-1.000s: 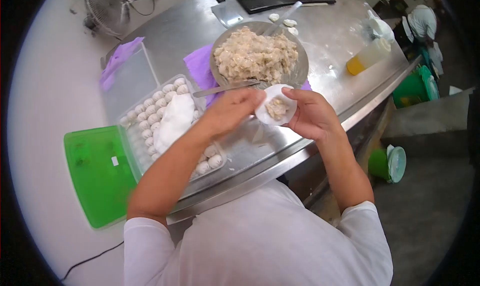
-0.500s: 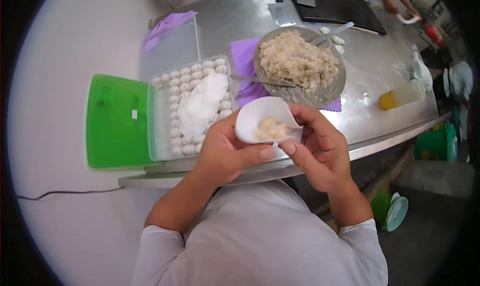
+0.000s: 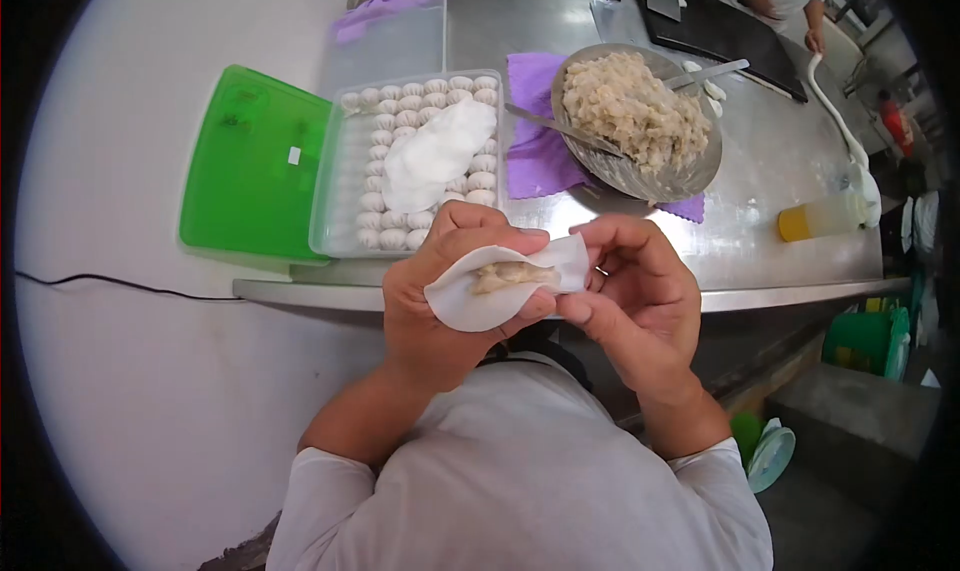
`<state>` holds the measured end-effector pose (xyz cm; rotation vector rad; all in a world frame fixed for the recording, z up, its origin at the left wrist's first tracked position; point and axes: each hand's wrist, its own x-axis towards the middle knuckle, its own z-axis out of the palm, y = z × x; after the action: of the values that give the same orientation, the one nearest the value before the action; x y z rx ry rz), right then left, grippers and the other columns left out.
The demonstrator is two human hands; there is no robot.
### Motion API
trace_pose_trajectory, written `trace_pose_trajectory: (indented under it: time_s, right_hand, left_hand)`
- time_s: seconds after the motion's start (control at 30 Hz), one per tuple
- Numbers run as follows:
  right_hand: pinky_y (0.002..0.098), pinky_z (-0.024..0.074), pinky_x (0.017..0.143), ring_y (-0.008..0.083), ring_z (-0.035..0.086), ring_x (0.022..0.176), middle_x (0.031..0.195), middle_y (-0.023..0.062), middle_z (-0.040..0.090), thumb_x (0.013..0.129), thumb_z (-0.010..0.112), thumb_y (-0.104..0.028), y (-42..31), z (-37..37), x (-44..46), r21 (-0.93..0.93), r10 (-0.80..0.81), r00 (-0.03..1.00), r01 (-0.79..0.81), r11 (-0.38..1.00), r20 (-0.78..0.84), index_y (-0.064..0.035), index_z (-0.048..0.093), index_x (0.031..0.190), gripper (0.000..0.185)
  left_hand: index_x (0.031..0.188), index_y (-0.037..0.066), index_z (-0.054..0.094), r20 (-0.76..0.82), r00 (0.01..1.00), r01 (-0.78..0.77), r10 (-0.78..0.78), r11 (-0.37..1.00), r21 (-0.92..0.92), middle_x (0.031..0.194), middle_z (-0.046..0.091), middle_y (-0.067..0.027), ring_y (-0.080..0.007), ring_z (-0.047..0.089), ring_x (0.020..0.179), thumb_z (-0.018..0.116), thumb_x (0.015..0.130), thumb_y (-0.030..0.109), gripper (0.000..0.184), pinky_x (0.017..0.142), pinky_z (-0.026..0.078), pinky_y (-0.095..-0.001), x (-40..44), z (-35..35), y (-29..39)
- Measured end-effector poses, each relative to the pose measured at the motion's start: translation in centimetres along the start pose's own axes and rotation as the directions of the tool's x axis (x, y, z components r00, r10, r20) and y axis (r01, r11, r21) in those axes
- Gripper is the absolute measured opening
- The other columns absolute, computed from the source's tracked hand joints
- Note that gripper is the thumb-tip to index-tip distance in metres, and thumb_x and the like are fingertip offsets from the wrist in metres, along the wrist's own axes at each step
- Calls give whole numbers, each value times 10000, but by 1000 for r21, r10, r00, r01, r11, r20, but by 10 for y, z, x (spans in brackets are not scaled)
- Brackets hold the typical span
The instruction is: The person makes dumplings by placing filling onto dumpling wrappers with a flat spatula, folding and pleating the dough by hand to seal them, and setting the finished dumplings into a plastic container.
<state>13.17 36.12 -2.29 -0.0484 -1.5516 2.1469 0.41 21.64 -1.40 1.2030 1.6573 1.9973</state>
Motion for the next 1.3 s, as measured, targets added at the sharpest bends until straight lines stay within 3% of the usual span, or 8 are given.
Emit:
trace_pose_trajectory:
  time_s: [0.17,0.23,0.33,0.47,0.6,0.73,0.93,1.3]
  right_hand:
    - [236,478,746,104,580,850,984,62,611,914,695,34,4,46,-11,-301,-174,981,193,934,91,54,590,1195,301]
    - [216,454,725,101,571,844,965,63,600,912,703,20,-2,83,-15,148,49,996,-37,988,-77,39,670,1045,138]
    - [210,450,730,101,569,843,962,65,591,912,702,17,5,95,-22,-99,2,993,9,995,118,33,678,1035,126]
    - [223,439,699,108,550,844,990,69,594,901,713,2,6,136,-33,-253,-81,982,123,960,168,31,686,1051,155]
    - [247,446,682,148,560,819,971,88,632,878,721,16,6,154,-37,-457,-100,927,270,847,363,22,679,1049,176]
    - [264,457,657,171,569,778,914,88,650,864,729,20,8,184,-40,-514,-162,884,395,761,438,20,680,1023,167]
    - [291,469,684,200,544,774,906,83,654,833,749,22,7,205,-44,-557,-139,894,380,738,426,11,687,990,169]
    - [304,481,677,214,558,786,927,99,649,830,736,53,5,219,-51,-605,-127,855,452,655,502,12,643,1023,218]
  left_hand:
    - [1119,39,720,-49,997,60,-65,994,-96,1081,621,-77,-148,597,970,844,799,47,343,830,508,-274,-40,-29,14]
    - [1104,24,711,-52,996,62,-70,990,-128,1097,633,-81,-137,626,954,828,822,45,306,812,532,-269,-56,-40,30]
    - [1077,22,710,-140,964,181,-226,944,-274,1077,640,-80,-134,638,963,822,825,36,276,796,545,-268,-79,-58,54]
    - [1155,-6,661,-86,994,-79,73,995,-67,1085,651,-68,-121,641,984,856,778,13,424,838,536,-277,-107,-93,49]
    - [1089,19,696,-160,951,202,-264,924,-324,1104,652,-87,-129,644,977,881,743,23,392,849,529,-279,-135,-106,74]
    - [1114,10,671,-165,986,-13,-10,991,-135,1090,659,-58,-104,634,974,858,779,16,383,850,529,-260,-151,-127,70]
    - [1067,16,687,-281,941,22,-190,860,-510,1079,657,-68,-118,637,972,801,833,-15,262,834,532,-251,-168,-128,88]
    - [1127,-6,643,-251,967,-47,-40,942,-333,1103,637,-82,-111,638,973,758,866,-37,286,823,539,-245,-180,-139,82]
